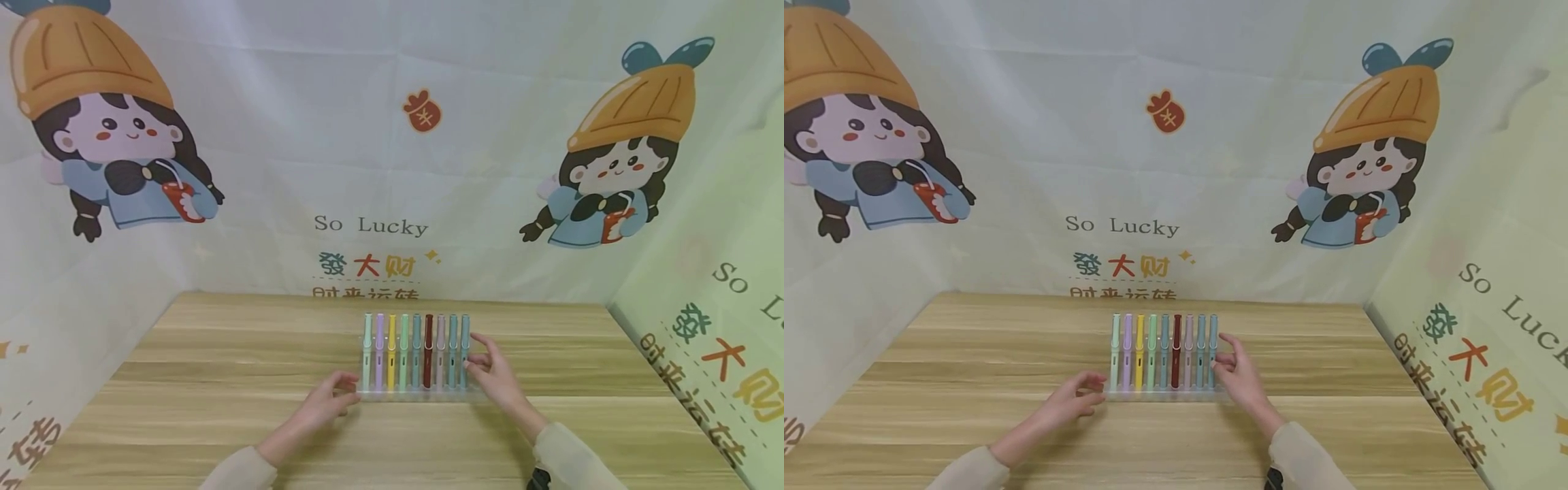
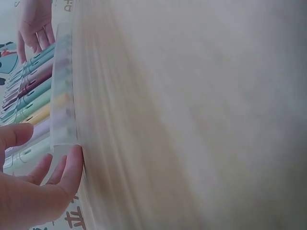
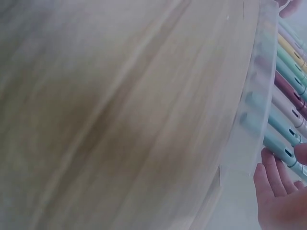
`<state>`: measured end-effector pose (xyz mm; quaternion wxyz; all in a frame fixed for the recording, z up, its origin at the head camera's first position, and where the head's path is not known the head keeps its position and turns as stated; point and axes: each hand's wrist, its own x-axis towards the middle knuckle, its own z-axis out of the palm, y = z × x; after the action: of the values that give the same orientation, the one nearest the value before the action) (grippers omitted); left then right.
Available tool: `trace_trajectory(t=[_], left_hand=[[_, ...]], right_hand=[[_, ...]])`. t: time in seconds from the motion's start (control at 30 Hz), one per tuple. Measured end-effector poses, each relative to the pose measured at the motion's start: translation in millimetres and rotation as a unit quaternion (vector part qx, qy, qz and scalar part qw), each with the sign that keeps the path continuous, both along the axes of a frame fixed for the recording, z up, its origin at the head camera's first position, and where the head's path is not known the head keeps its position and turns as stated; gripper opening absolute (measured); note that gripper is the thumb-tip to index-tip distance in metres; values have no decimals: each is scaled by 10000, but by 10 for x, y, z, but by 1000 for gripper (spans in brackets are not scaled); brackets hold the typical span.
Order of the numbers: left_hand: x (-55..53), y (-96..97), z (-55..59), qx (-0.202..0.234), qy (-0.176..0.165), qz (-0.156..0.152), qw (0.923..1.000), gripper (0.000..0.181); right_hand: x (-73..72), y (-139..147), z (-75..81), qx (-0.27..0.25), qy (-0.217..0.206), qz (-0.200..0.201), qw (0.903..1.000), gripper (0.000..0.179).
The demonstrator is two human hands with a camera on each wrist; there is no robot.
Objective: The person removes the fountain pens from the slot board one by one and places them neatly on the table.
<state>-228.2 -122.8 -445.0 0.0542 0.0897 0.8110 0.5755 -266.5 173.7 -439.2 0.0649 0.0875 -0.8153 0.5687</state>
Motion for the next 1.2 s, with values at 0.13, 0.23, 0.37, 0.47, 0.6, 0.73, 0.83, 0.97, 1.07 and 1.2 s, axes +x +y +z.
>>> trace_trajectory(t=[0.13,0.23,0.37,0.47,0.6,0.73,0.83,0.97,1.07,1.2], left_hand=[[-26,16,-3,79,-115,50,9999,38],[-49,23,-21,124,-197,77,9997,35],[-82,26,-61,140,-262,125,9995,32],[-99,31,-79,119,-283,180,9994,29],[-109,34,-85,68,-222,195,9995,25],[-116,36,-86,-9,-171,203,9996,22],[-120,37,-85,-75,-177,235,9995,21],[-121,43,-82,-127,-196,272,9994,21],[-116,44,-76,-131,-195,272,9994,21],[-111,44,-68,-129,-169,251,9995,20]], right_hand=[[-7,-16,-7,9,56,18,10000,55],[-15,-18,-14,74,47,-44,10000,55],[-23,-19,-25,138,28,-81,9999,55],[-31,-19,-30,159,37,-95,9998,54],[-40,-19,-31,141,65,-110,9998,54],[-43,-23,-30,102,82,-179,9998,55],[-49,-26,-22,95,134,-220,9996,55],[-60,-22,7,17,195,-249,9995,53],[-63,-12,54,-82,248,-285,9993,52],[-67,11,110,-31,386,-328,9987,51]])
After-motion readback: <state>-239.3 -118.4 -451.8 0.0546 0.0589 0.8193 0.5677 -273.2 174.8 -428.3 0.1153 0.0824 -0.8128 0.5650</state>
